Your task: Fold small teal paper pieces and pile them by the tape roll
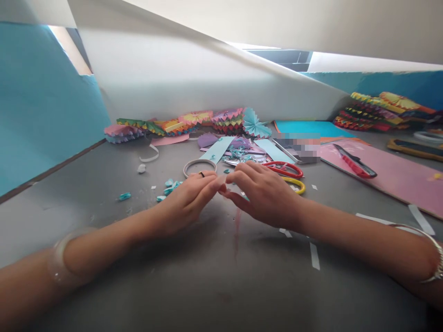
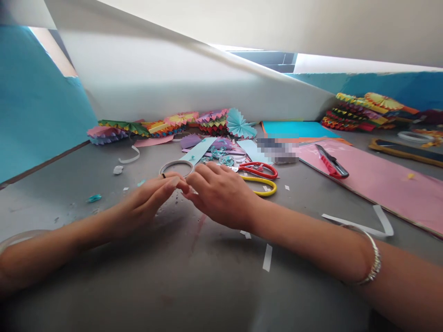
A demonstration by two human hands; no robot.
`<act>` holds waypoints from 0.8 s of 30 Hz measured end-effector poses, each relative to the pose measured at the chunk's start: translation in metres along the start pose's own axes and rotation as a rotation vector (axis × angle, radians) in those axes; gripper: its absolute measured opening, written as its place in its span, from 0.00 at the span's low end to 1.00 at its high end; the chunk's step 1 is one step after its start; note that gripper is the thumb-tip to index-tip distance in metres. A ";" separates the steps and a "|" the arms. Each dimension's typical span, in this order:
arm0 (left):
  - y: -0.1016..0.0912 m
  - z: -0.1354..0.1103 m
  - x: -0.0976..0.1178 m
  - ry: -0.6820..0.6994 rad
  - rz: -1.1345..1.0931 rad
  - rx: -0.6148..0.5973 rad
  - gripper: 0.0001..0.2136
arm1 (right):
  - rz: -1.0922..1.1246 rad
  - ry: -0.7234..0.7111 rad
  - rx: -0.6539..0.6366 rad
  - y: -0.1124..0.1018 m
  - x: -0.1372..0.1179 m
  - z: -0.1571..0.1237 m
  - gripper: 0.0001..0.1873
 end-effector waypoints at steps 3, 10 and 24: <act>0.001 0.000 0.001 -0.005 -0.058 0.028 0.16 | 0.030 -0.084 0.010 -0.001 -0.005 0.001 0.10; -0.007 -0.005 -0.013 -0.201 -0.136 0.296 0.18 | 0.277 0.222 -0.352 -0.008 0.024 -0.002 0.09; 0.013 -0.003 -0.012 -0.286 -0.689 0.032 0.11 | 0.511 0.148 -0.316 -0.001 0.012 -0.006 0.12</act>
Point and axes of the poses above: each hand's wrist, its own z-axis towards the middle knuckle, its own y-axis out of the palm, x = y × z, the point moved 3 cm from there along z, towards the middle knuckle, and after that the axes turned 14 degrees about y, right-handed, at the moved point
